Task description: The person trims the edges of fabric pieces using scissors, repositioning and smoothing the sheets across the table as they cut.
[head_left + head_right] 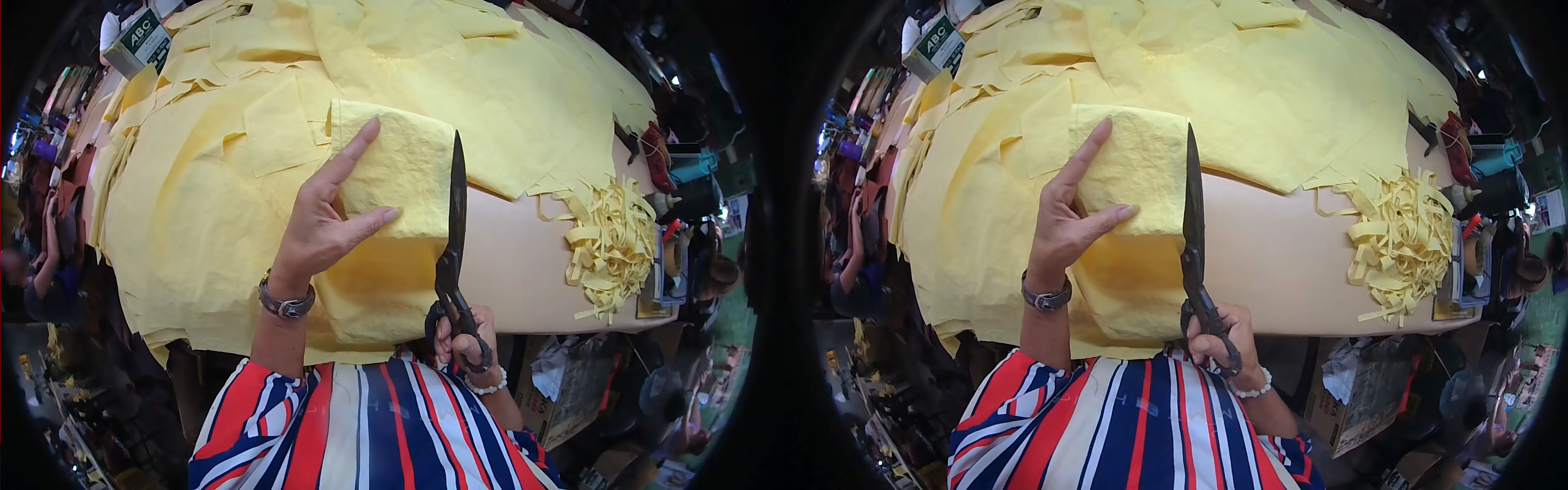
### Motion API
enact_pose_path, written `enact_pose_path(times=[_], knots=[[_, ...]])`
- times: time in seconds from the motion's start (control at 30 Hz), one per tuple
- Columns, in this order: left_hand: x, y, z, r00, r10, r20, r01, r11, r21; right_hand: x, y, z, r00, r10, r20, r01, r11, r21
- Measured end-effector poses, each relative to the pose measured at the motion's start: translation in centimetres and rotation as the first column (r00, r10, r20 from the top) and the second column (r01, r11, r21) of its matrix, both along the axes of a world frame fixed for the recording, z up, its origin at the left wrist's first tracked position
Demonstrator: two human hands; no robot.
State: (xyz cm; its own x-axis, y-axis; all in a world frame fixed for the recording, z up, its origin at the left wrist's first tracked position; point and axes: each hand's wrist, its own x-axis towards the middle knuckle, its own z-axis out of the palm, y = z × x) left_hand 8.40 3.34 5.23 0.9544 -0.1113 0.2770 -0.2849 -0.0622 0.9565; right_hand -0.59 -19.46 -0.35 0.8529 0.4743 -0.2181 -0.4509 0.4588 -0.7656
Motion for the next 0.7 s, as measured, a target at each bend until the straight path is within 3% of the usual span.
enact_pose_path(times=[0.4, 0.6, 0.7], knots=[[0.00, -0.10, 0.10, 1.000, 0.002, 0.002, -0.002, 1.000, -0.028, -0.26, 0.24, 0.45, 1.000, -0.020, -0.011, 0.018, 0.992, -0.123], [0.30, 0.21, -0.18, 0.995, 0.047, 0.085, -0.052, 0.997, 0.055, -0.23, 0.44, 0.80, 1.000, -0.008, -0.018, 0.004, 0.985, -0.174], [0.78, 0.35, -0.26, 0.996, 0.040, -0.084, -0.057, 0.976, -0.209, -0.26, 0.63, 0.94, 1.000, -0.013, -0.020, 0.009, 0.983, -0.185]])
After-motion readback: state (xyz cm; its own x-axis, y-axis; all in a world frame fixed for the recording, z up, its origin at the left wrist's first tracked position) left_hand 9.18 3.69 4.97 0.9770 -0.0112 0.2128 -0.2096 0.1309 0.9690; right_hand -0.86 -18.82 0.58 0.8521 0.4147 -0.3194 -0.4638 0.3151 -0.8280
